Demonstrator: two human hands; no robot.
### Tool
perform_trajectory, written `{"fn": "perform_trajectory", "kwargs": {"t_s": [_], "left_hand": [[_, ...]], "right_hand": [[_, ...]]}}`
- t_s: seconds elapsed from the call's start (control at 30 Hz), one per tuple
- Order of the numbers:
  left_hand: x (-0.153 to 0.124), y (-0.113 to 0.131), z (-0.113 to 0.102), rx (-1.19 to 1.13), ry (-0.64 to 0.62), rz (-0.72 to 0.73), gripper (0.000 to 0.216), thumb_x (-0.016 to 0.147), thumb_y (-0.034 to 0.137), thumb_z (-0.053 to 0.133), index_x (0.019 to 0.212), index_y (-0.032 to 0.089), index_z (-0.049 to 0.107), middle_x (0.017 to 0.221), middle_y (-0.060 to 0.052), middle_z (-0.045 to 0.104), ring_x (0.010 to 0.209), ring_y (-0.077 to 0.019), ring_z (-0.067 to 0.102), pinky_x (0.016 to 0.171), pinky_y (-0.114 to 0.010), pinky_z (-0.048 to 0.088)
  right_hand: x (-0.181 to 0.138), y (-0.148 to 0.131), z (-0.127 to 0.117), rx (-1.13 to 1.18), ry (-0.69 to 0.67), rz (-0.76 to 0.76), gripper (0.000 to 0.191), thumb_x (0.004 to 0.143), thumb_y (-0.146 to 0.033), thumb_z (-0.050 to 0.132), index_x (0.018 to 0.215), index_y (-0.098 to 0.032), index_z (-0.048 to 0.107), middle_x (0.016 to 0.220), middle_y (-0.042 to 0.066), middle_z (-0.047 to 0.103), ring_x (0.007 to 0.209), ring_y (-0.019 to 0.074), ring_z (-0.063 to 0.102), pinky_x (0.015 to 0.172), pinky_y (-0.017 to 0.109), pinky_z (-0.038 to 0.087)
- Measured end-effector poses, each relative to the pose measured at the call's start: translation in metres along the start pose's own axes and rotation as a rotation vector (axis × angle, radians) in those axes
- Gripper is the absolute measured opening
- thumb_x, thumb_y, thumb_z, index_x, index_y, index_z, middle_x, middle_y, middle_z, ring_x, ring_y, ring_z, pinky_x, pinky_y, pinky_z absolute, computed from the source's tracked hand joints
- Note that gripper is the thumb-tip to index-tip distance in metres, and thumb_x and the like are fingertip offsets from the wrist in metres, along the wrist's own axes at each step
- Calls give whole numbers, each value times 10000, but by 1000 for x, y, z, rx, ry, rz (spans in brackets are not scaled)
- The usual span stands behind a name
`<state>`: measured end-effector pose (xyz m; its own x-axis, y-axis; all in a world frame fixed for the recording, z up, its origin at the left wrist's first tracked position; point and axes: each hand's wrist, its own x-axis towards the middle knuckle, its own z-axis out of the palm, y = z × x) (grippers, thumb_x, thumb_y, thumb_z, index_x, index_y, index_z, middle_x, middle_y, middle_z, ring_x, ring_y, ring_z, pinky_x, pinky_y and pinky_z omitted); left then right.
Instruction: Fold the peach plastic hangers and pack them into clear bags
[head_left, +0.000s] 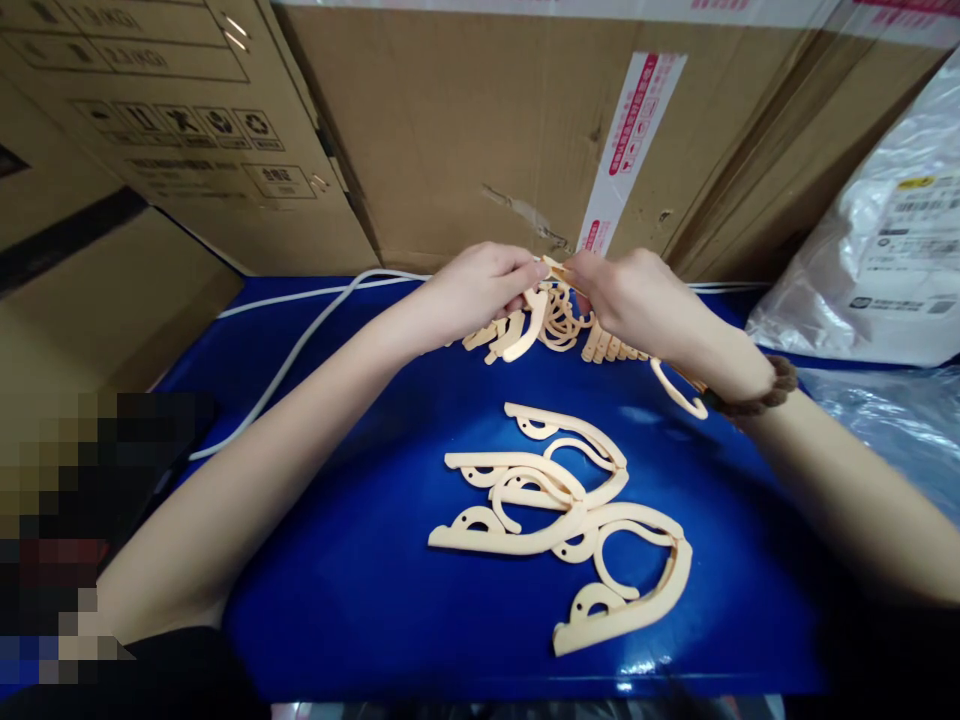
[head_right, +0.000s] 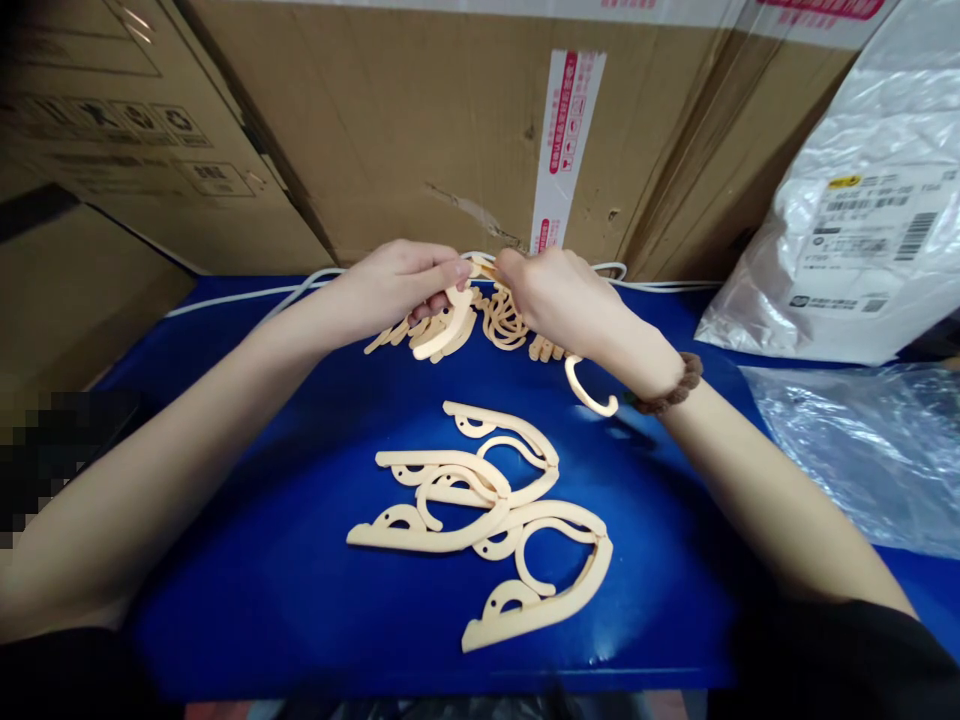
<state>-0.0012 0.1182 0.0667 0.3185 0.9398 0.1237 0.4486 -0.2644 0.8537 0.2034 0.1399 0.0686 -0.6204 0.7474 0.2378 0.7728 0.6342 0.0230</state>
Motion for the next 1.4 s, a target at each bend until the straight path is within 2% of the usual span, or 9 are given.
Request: {"fn": "perform_trajectory", "kwargs": {"t_s": [0.1,0.27,0.5,0.77,0.9,1.03,1.2,1.3,1.4], "left_hand": [[-1,-5,-10,104,34,43,324,984,279,550,672,205,503,581,11,559,476,-100,460,504,-232,306],[6,-21,-37,42,99,-116,280,995,234,481,722,206,536,627,-1,565,462,-100,449,492,-236,331],[18,-60,-54,125,103,-423,242,889,144,557,657,183,615,627,-9,554,507,-109,461,485,-227,319],[24,-78,-47,40,112,-400,151,808,207,756,705,173,650,585,-22,619,489,-98,464,519,-237,295],[25,-77,-41,95,143,-368,254,759,197,822,660,179,589,543,20,553,499,-88,419,535,-248,270],[19,-56,-33,-6,240,-269,204,847,253,749,729,191,594,607,23,537,565,-106,463,550,-241,327],[4,-18,-10,-306,9,-78,304,937,481,643,935,184,712,1053,-90,724,969,-185,674,758,-262,541],[-1,-5,5,-436,-157,-101,339,979,468,594,992,162,740,1077,-102,749,1078,-204,701,920,-297,569],[-3,-1,11,-594,-265,-174,348,1021,401,534,931,132,735,981,-114,759,1001,-217,749,916,-334,607]], "right_hand": [[0,3,-4,320,35,52,234,983,-196,439,781,-219,553,557,-12,538,503,149,506,613,303,404],[-1,15,-13,799,26,195,286,1057,-391,411,916,-219,591,580,-34,572,418,129,518,466,282,407],[-1,9,-16,952,-21,168,286,1027,-448,489,944,-221,643,591,-14,609,440,142,535,434,290,402],[0,3,-19,993,82,164,270,1037,-257,431,905,-198,659,530,-34,580,433,130,511,492,281,399],[0,-3,-24,1009,248,262,274,972,-166,447,841,-164,687,464,-29,550,425,121,481,476,259,345],[2,-5,-31,1004,594,364,292,942,-140,395,827,-167,661,467,-30,510,410,122,432,433,261,289],[11,6,-33,998,1087,521,369,1004,-125,252,790,-213,539,507,-22,470,461,119,387,475,246,286],[14,12,-28,1082,1094,577,320,1032,-176,185,847,-250,436,696,41,638,509,122,418,489,254,303],[11,12,-24,1192,980,603,200,994,-144,277,881,-268,386,1015,98,740,667,127,593,585,259,415]]}}
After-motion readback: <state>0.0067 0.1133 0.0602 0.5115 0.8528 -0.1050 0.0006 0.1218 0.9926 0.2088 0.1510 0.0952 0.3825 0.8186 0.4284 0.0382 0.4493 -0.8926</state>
